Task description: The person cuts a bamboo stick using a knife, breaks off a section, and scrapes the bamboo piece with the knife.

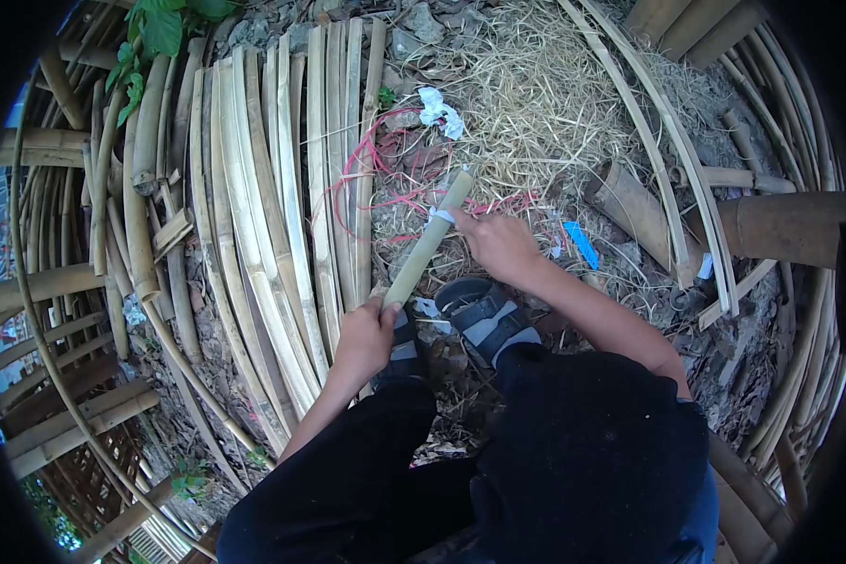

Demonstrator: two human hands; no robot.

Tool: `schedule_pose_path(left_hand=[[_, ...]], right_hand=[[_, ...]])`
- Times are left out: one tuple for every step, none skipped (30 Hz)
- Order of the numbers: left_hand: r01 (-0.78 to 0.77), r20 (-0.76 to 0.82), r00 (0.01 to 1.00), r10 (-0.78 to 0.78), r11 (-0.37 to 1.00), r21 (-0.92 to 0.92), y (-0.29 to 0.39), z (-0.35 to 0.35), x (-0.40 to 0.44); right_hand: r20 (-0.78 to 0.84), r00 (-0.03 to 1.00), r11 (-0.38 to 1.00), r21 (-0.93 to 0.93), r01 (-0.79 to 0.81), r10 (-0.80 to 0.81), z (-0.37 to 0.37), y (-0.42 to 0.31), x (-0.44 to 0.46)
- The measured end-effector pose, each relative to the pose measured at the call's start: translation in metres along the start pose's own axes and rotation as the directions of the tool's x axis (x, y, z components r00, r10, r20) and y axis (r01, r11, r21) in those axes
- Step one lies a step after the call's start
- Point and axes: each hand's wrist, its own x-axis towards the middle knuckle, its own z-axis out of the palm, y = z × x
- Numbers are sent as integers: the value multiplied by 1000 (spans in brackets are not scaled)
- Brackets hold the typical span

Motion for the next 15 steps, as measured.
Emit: schedule_pose_path(left_hand=[[11,6,1000,-11,1000,-14,1,0,0],[8,3,1000,-8,1000,-15,1,0,0],[8,-2,1000,-8,1000,-8,0,1,1],[10,-5,1000,-10,1000,-1,-1,1,1],[8,-5,1000,-8,1000,0,-2,2,3],[8,-7,1000,-8,1000,7,-3,2,3],[10,-7,1000,-10,1000,13,-4,3,2],[12,-6,1000,-12,1000,13,-4,3,0],[6,-6,1000,-6,1000,15,-2,2,-1],[-3,-6,1000,3,1000,19,0,1,0],[-6,-8,1000,6,1000,21,0,0,1],[-8,-1,1000,8,1000,7,-1,-1,2],[-9,7,1000,9,1000,-7,-2,0,2],[-6,11,1000,7,1000,-8,-2,-1,2],[14,27,1000,-13,1000,-11,0,-2,2]], right_hand=[[1,1000,1000,0,1,-1,0,-1,-1],[6,1000,1000,-1,-8,8,-2,-2,-2],[11,1000,1000,-1,-16,16,-4,-5,-2],[23,998,998,28,56,-57,-3,-13,-9],[22,998,998,28,55,-56,-2,-11,-7],[12,999,999,15,43,-44,0,-9,-5],[5,999,999,4,31,-31,1,-6,-2],[24,998,998,-6,-55,55,-3,0,3],[23,998,999,-7,-53,53,-1,0,0],[0,1000,1000,11,-9,9,3,-1,-3],[-22,999,999,28,34,-33,4,-3,-5],[27,999,999,-13,45,-44,1,-8,-7],[28,999,999,-14,43,-42,2,0,-3],[-13,1000,1000,-3,-14,14,2,11,4],[-53,996,998,9,-68,69,2,18,8]])
